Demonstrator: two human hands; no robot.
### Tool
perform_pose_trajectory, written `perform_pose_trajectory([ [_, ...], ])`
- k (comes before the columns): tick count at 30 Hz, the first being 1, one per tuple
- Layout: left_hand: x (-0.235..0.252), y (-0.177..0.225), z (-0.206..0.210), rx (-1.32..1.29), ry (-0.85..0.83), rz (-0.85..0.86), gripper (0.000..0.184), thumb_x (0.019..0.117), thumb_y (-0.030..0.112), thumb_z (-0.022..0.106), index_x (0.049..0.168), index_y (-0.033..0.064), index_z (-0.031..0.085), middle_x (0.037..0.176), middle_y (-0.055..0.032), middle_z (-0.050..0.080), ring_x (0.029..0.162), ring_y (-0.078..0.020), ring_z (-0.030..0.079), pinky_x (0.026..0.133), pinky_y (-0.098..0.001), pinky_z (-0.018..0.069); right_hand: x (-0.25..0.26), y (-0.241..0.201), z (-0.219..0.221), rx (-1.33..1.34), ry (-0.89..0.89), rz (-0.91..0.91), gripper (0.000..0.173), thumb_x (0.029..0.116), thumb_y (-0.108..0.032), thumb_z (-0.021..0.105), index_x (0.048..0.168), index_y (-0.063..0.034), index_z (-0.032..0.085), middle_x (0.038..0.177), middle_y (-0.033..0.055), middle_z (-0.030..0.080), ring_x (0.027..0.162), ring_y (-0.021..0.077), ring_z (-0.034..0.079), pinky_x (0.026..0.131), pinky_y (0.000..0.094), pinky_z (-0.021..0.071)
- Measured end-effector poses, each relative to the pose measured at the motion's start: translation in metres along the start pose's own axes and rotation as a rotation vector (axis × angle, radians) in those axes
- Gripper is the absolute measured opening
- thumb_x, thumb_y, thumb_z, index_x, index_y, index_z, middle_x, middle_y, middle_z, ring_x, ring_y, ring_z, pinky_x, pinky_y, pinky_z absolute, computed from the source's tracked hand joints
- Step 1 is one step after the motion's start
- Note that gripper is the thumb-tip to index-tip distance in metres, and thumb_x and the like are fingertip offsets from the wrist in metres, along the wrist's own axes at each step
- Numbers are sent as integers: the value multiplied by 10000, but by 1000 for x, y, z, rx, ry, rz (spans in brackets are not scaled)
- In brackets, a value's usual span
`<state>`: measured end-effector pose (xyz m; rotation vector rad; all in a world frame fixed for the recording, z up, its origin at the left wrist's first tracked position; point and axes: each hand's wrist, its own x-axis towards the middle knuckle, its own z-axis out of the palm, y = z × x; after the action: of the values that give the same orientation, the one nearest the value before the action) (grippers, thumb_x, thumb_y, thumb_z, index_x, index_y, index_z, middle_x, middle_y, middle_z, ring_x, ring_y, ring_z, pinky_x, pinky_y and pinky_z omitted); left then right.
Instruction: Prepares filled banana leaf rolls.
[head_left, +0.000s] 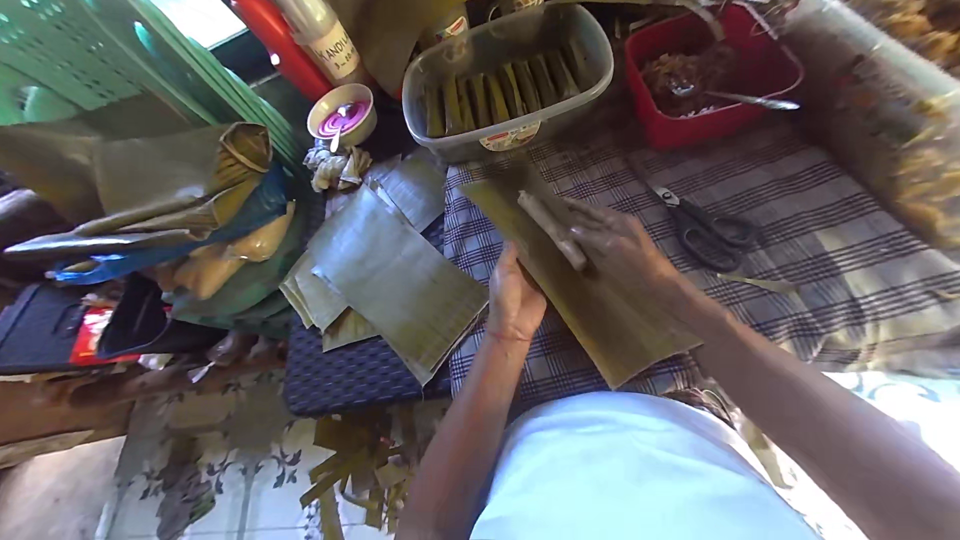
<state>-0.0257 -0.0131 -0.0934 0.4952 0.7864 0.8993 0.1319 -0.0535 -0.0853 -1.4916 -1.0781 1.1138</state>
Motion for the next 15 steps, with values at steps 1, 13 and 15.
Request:
perform_pose_trajectory([
  [1,-5,-5,-5,20,3,1,427,1116,385,305,1461,188,461,1321,-70,632,1218,-225,620,1026,-461,518,-7,8,-11,11,-41,2,558,1030,-84,562,1567,-110,410,1477,123,560,1253,198,605,1029,386,508],
  [13,-31,-13,18,-167,-5,-155,444,1120,417,253,1321,168,561,1173,-18,687,1085,-127,670,936,-328,556,-40,17,57,-510,131,-373,473,1092,-112,340,1547,-33,446,1601,124,438,1534,290,320,1274,465,208],
  [15,-33,-14,16,-124,10,-126,462,1124,406,247,1368,116,511,1243,-86,654,1171,-209,639,1004,-418,528,-28,16,39,-575,102,-236,472,1107,-103,332,1566,-13,398,1623,172,384,1531,350,309,1263,487,217],
])
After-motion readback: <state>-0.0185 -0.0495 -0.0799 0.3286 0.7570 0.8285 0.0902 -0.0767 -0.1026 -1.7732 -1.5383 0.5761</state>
